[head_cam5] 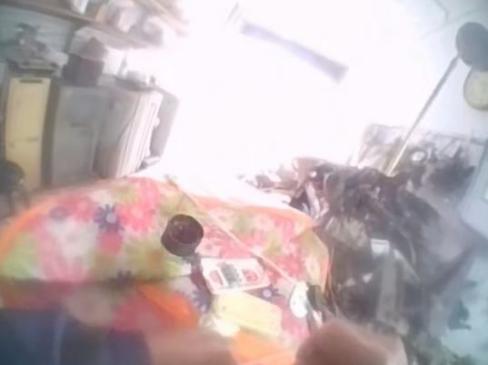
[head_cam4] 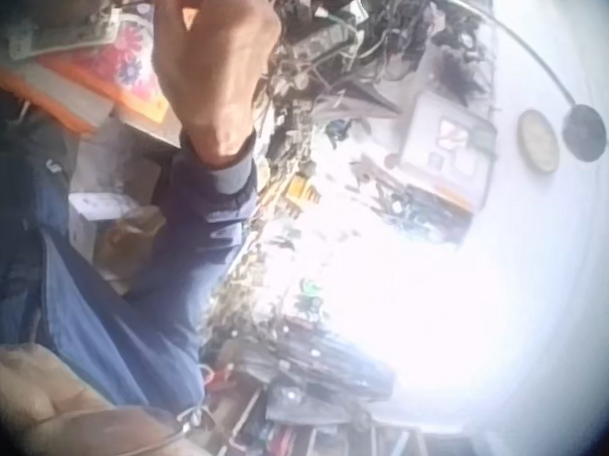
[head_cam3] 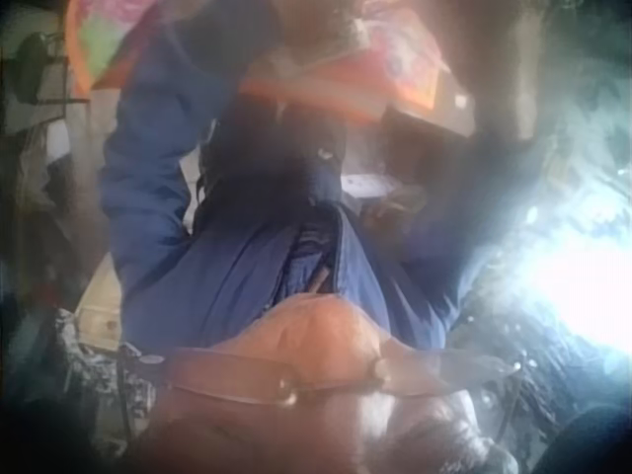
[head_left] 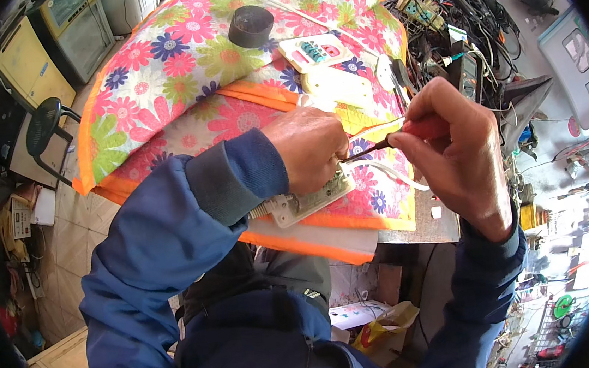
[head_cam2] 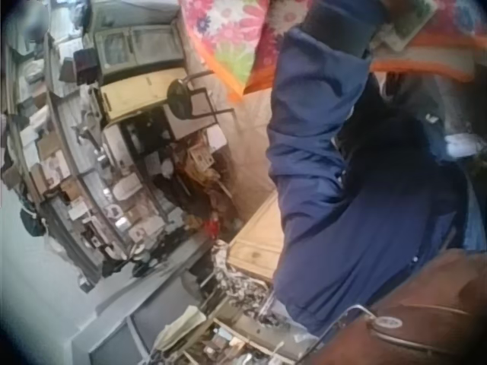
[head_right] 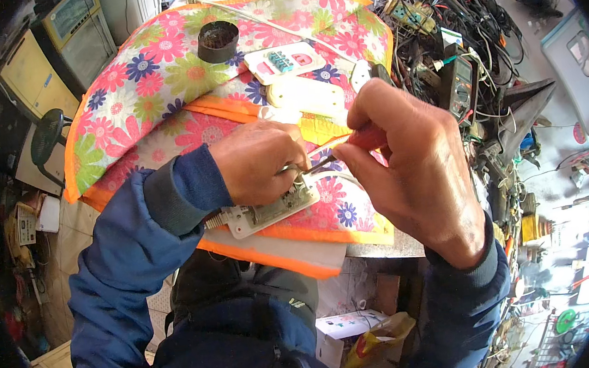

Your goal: The person solders a small green circuit board using a soldering iron and solder wire, then uses a screwdriver to tighten screws on a white plastic housing. The person handles the circuit board and housing repeatedly while working at a cluttered workbench.

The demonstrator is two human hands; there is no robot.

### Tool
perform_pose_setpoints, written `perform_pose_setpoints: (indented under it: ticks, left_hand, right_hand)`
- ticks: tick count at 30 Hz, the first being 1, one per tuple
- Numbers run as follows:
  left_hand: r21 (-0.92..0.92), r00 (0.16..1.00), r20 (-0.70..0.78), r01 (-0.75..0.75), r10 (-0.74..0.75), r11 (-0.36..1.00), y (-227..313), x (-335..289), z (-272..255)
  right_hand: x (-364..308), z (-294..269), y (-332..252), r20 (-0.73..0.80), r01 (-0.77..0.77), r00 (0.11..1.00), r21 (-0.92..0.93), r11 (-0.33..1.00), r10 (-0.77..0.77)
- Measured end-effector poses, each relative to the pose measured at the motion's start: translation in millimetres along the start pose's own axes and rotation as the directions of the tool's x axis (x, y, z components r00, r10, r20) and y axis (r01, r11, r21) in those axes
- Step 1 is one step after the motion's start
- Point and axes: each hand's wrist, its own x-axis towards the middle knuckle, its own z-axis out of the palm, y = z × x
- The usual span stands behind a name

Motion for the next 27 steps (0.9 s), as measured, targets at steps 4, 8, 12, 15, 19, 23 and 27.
perform_pose_setpoints:
  ticks: [4,8,12,15,19,23,27]
  left_hand:
    - [0.017,0.999,0.043,0.028,-0.028,0.999,1.5,1.5,-4.6]
    - [0.042,0.999,0.049,0.018,-0.020,0.999,3.4,1.1,-4.8]
    - [0.035,0.999,0.041,0.008,-0.010,0.999,3.0,3.4,-4.6]
    - [-0.011,0.997,-0.030,-0.067,0.067,0.998,-3.7,-1.3,-2.4]
    - [-0.049,0.982,-0.092,-0.170,0.165,0.984,-12.3,-0.3,-3.3]
    - [-0.084,0.998,-0.051,-0.032,0.027,0.996,-11.5,0.4,-13.7]
    - [-0.038,0.990,-0.125,-0.065,0.060,0.997,-20.5,-2.6,-17.4]
  right_hand:
    - [3.0,1.9,-1.5,-0.023,-0.005,1.000,-0.080,0.997,0.003]
    - [1.9,2.7,-4.9,-0.028,-0.065,0.998,-0.017,0.998,0.065]
    - [0.9,7.2,-1.5,-0.069,-0.068,0.996,-0.054,0.996,0.064]
    - [-2.4,2.6,6.9,-0.041,-0.135,0.990,0.082,0.987,0.138]
    - [-30.7,-24.7,68.5,-0.297,-0.169,0.911,0.363,0.917,0.285]
    - [-36.7,-2.2,159.7,-0.398,0.053,0.762,0.824,0.563,0.510]
    - [-44.7,34.7,209.2,-0.383,0.121,0.732,0.887,0.446,0.563]
